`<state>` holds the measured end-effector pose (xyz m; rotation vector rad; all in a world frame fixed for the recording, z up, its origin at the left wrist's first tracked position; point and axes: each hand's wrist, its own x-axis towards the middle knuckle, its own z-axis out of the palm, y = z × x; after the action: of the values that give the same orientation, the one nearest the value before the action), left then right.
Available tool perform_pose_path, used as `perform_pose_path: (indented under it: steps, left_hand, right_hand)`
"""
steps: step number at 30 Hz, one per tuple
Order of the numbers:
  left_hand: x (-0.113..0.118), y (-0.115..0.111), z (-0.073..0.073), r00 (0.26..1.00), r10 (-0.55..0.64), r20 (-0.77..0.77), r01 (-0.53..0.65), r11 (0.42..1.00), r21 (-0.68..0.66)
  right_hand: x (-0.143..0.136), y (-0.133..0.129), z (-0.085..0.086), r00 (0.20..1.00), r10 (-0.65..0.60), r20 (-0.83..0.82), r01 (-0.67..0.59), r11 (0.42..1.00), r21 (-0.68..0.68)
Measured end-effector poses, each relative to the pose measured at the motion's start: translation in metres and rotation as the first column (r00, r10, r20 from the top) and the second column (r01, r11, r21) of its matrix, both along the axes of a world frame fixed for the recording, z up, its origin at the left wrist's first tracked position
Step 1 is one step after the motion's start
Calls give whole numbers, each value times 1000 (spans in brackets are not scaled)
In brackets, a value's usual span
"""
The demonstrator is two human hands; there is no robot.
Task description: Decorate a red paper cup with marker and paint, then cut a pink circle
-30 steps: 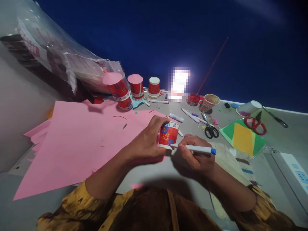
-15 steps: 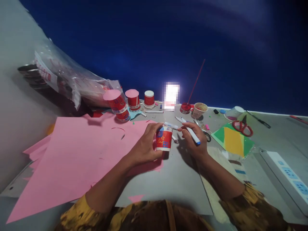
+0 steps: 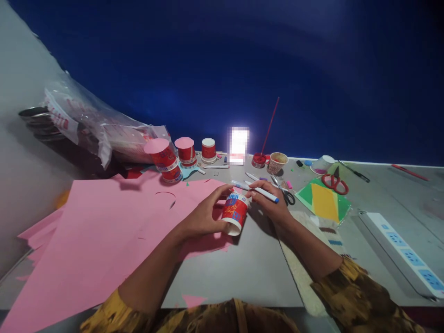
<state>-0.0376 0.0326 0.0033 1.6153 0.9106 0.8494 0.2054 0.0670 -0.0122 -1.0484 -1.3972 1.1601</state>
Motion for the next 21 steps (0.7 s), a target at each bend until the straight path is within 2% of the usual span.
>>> perform_pose_path:
  steps: [6, 10, 12, 14, 18, 21]
  left_hand:
    - [4, -7, -2, 997, -68, 46, 74, 987, -140]
    - [7, -6, -4, 993, -72, 90, 85, 986, -144]
    - [6, -2, -7, 997, -5, 83, 14, 994, -109]
    - [5, 1, -11, 989, 135, 63, -130, 989, -72]
    - [5, 3, -16, 913, 393, 110, -387, 919, -67]
    - [14, -2, -20, 854, 515, 71, -519, 854, 48]
  right_hand:
    - [-1, -8, 0, 989, 122, -77, -131, 985, -113]
    - [-3, -12, 0, 964, 129, -231, -184, 954, -236]
    - [-3, -10, -1, 959, 85, -270, -157, 954, -257]
    - [-3, -6, -2, 959, 0, -283, -74, 965, -252]
    - [-2, 3, -8, 939, -195, -284, 130, 964, -232]
    - [-3, 7, -12, 924, -269, -271, 217, 954, -209]
